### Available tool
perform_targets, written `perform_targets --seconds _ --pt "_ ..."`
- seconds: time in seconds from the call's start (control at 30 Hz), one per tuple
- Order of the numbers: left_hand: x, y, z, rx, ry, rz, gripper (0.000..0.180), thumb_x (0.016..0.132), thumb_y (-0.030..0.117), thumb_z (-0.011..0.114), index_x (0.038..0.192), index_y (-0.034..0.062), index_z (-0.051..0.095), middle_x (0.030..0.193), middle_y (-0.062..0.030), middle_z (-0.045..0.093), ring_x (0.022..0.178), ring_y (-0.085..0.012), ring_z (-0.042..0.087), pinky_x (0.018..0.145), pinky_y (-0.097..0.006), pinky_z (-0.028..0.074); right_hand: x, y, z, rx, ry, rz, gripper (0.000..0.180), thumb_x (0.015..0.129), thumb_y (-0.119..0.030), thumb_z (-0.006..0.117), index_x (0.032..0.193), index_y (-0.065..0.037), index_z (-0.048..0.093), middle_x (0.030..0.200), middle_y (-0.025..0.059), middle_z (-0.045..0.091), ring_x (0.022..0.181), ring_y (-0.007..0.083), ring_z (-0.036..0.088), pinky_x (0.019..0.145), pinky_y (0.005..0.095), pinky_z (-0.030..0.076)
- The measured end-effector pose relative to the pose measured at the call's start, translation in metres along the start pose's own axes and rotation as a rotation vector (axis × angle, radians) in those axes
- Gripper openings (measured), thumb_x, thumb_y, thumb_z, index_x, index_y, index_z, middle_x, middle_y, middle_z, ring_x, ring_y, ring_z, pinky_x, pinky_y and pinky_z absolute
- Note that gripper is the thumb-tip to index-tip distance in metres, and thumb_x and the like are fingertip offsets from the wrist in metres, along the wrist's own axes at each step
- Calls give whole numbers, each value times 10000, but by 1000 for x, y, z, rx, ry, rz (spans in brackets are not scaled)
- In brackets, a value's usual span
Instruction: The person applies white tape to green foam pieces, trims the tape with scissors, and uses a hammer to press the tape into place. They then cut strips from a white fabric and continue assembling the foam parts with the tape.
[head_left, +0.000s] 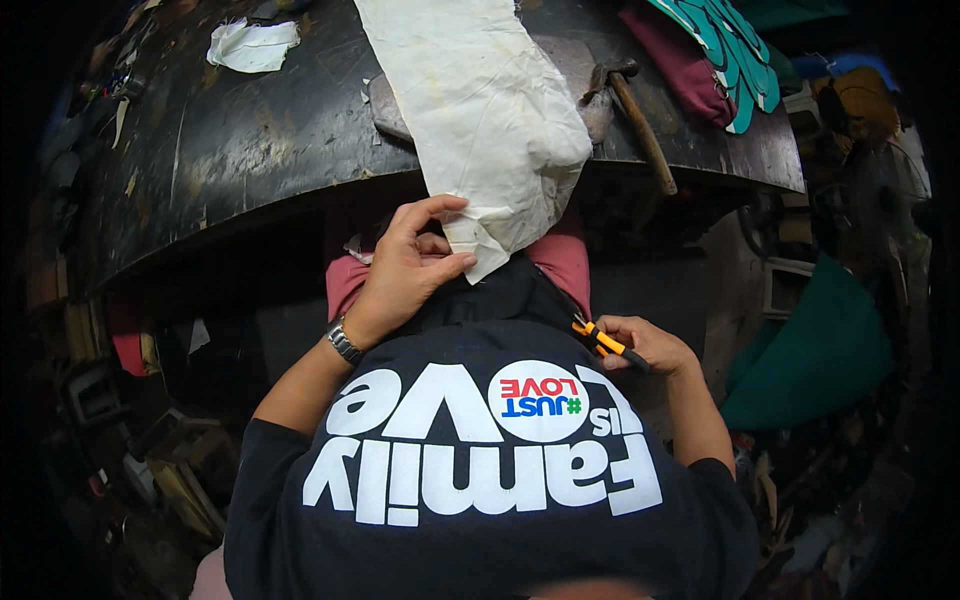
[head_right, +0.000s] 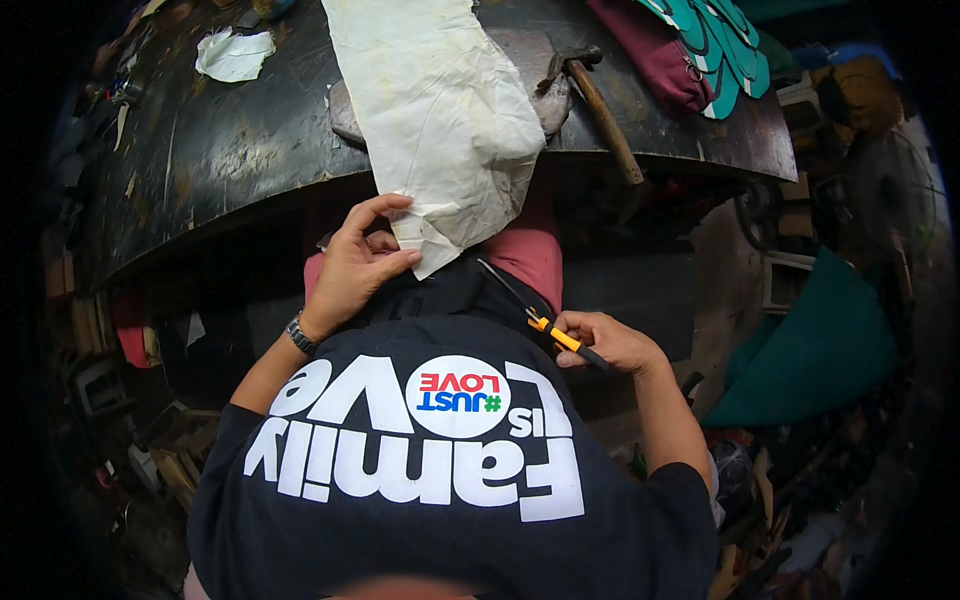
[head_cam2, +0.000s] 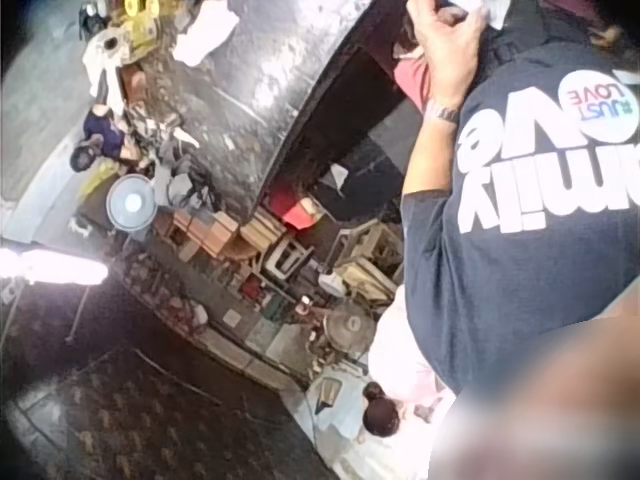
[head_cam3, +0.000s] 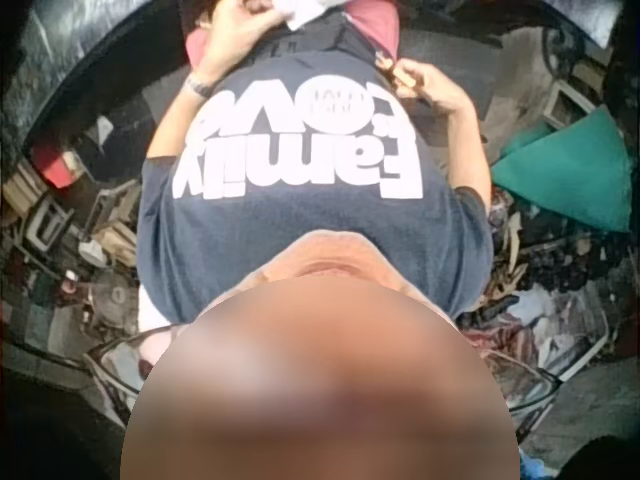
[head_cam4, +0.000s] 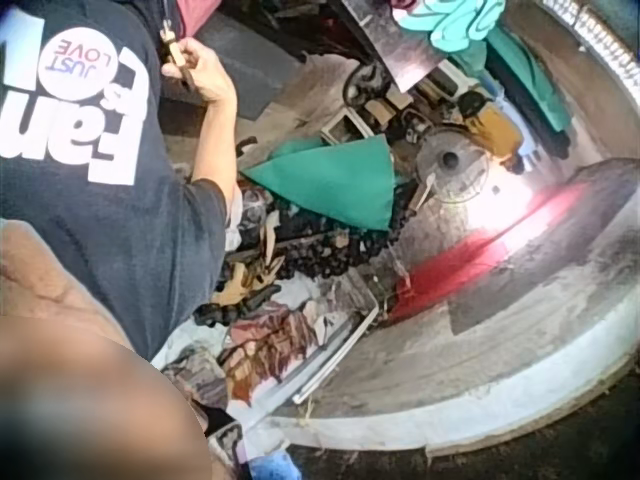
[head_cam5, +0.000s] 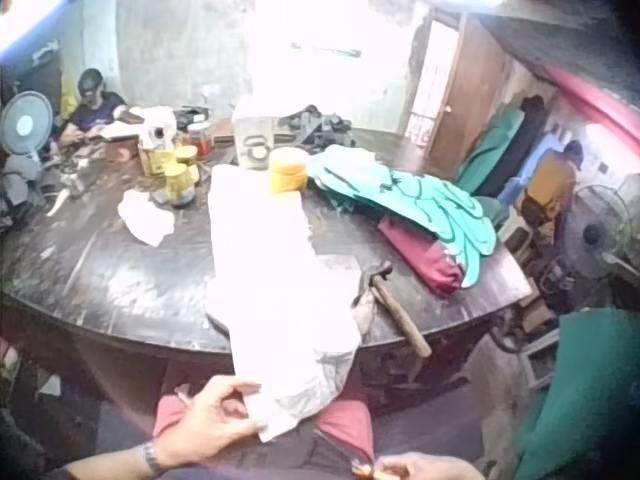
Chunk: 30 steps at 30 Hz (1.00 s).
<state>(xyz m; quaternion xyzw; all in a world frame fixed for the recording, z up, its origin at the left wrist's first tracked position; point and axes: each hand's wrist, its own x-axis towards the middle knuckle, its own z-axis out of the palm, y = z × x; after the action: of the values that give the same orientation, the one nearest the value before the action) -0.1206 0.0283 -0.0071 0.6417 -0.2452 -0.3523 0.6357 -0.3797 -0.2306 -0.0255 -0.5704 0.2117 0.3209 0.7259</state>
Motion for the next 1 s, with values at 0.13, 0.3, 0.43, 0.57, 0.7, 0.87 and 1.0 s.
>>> perform_targets --seconds 0.13,0.3,0.43,0.57,0.7,0.87,1.0 --pt "20 12 13 272 -202 143 486 843 -51 700 1304 54 587 1144 -66 540 945 -113 606 805 -230 532 -5 -5 -1 13 -4 12 414 774 -207 847 1054 -54 584 905 -17 584 817 66 528 753 216 426" --pt "21 22 25 392 -353 225 511 828 -70 685 1302 104 605 1144 -97 527 1012 -175 623 856 -257 540 -16 -2 1 0 4 -43 566 741 -261 862 1173 -41 570 918 7 604 854 87 550 785 230 438" --pt "32 24 16 347 -355 199 520 846 -66 670 1336 80 578 1192 -93 514 1043 -173 605 869 -266 539 -21 3 8 -31 49 -64 692 729 -335 865 1266 -26 557 916 19 613 833 97 565 775 236 451" --pt "42 20 31 284 -341 236 562 854 -58 660 1381 90 538 1237 -89 481 1032 -167 595 881 -269 532 -14 -4 13 -33 42 -66 620 757 -339 833 1212 -24 553 916 29 612 812 106 577 764 239 469" --pt "47 19 49 244 -311 277 627 851 -69 651 1429 108 486 1238 -82 468 985 -142 588 867 -259 526 -19 -17 17 78 66 -76 482 806 -263 797 1153 -24 561 922 42 618 831 117 588 772 250 490" --pt "49 14 53 99 -274 197 764 826 -94 658 1505 91 361 1280 -81 438 940 -100 589 769 -212 543 -23 -20 22 127 139 -70 463 805 -261 778 1140 -22 566 915 50 618 821 116 586 767 247 493" --pt "41 8 54 -24 -286 103 864 810 -97 668 1548 81 256 1343 -87 385 967 -120 609 761 -206 546 -17 -18 29 158 154 -26 424 808 -229 758 1132 -31 569 891 41 614 793 105 582 745 241 493"
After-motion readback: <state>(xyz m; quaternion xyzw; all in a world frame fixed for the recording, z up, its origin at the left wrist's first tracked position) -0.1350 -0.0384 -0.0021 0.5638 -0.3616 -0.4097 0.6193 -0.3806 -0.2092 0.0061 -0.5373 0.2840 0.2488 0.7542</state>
